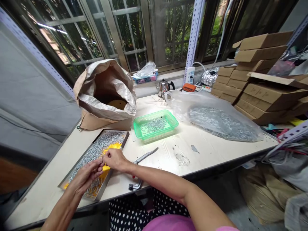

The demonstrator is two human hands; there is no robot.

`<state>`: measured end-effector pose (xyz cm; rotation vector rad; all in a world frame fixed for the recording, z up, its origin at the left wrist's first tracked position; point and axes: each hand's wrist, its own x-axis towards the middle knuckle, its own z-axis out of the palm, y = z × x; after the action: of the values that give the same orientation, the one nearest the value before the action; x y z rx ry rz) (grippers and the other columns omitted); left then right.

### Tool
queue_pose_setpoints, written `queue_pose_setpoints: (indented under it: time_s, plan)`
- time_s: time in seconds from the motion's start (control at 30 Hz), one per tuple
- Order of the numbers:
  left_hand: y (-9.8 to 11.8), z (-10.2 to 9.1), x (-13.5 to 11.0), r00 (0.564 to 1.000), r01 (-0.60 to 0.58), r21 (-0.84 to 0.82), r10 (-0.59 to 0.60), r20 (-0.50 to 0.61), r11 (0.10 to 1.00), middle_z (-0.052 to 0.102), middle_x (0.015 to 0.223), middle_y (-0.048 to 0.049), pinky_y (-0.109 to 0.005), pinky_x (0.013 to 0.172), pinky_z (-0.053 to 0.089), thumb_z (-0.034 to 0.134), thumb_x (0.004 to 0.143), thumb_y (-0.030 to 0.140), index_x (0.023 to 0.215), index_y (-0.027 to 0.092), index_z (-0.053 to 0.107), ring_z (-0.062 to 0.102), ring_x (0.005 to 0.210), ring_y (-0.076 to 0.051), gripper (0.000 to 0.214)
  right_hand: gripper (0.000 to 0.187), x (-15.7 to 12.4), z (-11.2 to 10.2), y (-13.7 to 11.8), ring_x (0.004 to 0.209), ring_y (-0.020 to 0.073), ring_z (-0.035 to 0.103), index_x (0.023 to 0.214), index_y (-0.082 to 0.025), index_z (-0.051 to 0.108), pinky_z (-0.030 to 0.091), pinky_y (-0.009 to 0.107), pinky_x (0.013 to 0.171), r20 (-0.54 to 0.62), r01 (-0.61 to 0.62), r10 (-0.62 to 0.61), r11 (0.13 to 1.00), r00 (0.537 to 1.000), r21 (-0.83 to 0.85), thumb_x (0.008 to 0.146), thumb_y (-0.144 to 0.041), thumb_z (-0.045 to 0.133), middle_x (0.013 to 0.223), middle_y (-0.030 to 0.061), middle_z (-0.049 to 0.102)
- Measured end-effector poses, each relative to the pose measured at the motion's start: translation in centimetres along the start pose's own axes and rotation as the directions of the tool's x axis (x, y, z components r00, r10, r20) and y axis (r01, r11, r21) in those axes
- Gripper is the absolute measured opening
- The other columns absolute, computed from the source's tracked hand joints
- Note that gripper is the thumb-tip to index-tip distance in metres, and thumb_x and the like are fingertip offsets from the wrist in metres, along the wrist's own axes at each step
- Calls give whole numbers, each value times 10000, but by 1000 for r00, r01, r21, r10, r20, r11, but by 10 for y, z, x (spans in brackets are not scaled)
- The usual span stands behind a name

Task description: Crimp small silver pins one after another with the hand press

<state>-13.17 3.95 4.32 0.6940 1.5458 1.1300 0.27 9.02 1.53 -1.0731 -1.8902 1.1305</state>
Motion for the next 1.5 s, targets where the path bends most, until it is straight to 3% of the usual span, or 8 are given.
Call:
queue_pose_setpoints:
  time_s: [0.17, 0.27, 0.33, 0.5, 0.7, 0.83, 1.0, 1.5]
  plan:
    - [5, -2, -8, 982, -144, 19, 146, -117, 989, 614, 640, 19, -178, 512, 515, 842, 547, 272, 746, 118, 636, 569, 538, -79, 325, 100, 3, -4, 4, 794, 154, 610, 939, -144, 639, 456, 271, 756, 92, 65, -66, 998, 994, 8, 853, -192, 624, 815, 18, 652]
    - [2, 7, -26, 974, -208, 125, 217, -61, 970, 615, 642, 23, -202, 518, 496, 845, 515, 383, 788, 117, 653, 554, 540, -86, 427, 368, -14, -30, 9, 1024, 193, 572, 1190, -174, 592, 438, 337, 906, 83, 223, -217, 971, 973, -82, 830, -174, 670, 1153, 89, 621]
    - [-5, 19, -40, 986, -168, 198, 164, 40, 966, 622, 643, 18, -224, 519, 486, 819, 539, 414, 833, 119, 669, 551, 530, -97, 442, 328, -35, -54, 16, 1028, 195, 576, 1232, -175, 581, 453, 349, 900, 61, 307, -301, 927, 952, -215, 906, -210, 593, 1164, 105, 615]
    - [-35, 52, -52, 978, -61, 395, -23, 205, 917, 596, 568, 24, -220, 492, 424, 738, 615, 367, 804, 124, 668, 516, 475, -95, 316, 191, -110, -102, 43, 877, 183, 598, 1066, -164, 655, 472, 316, 784, 190, 266, -200, 858, 961, -440, 966, -242, 512, 964, 72, 645]
    - [-57, 66, -36, 933, 30, 569, -228, 279, 822, 504, 474, 51, -192, 417, 210, 698, 671, 397, 684, 136, 641, 359, 401, -55, 267, 93, -164, -111, 71, 843, 214, 533, 968, -171, 646, 427, 334, 727, 192, 220, -125, 738, 973, -637, 892, -224, 635, 927, 69, 604]
    - [-56, 69, -32, 890, 78, 617, -333, 310, 783, 431, 412, 68, -208, 419, 139, 714, 657, 454, 610, 142, 611, 273, 382, -44, 332, 72, -165, -110, 82, 810, 204, 512, 860, -177, 622, 393, 328, 705, 157, 215, -148, 734, 976, -644, 920, -187, 584, 876, 63, 604]
    - [-53, 75, -34, 876, 191, 624, -419, 240, 758, 462, 416, 67, -205, 397, 130, 752, 606, 439, 641, 144, 628, 299, 368, -47, 321, 119, -161, -110, 85, 796, 201, 512, 830, -178, 608, 360, 332, 700, 162, 232, -166, 698, 973, -678, 936, -217, 570, 860, 58, 613]
    - [-45, 86, -35, 824, 309, 696, -548, 145, 648, 514, 404, 59, -168, 377, 328, 741, 690, 313, 657, 150, 575, 432, 330, -60, 234, 121, -151, -114, 86, 759, 173, 533, 855, -164, 620, 341, 310, 665, 182, 214, -121, 698, 976, -683, 948, -216, 564, 860, 51, 619]
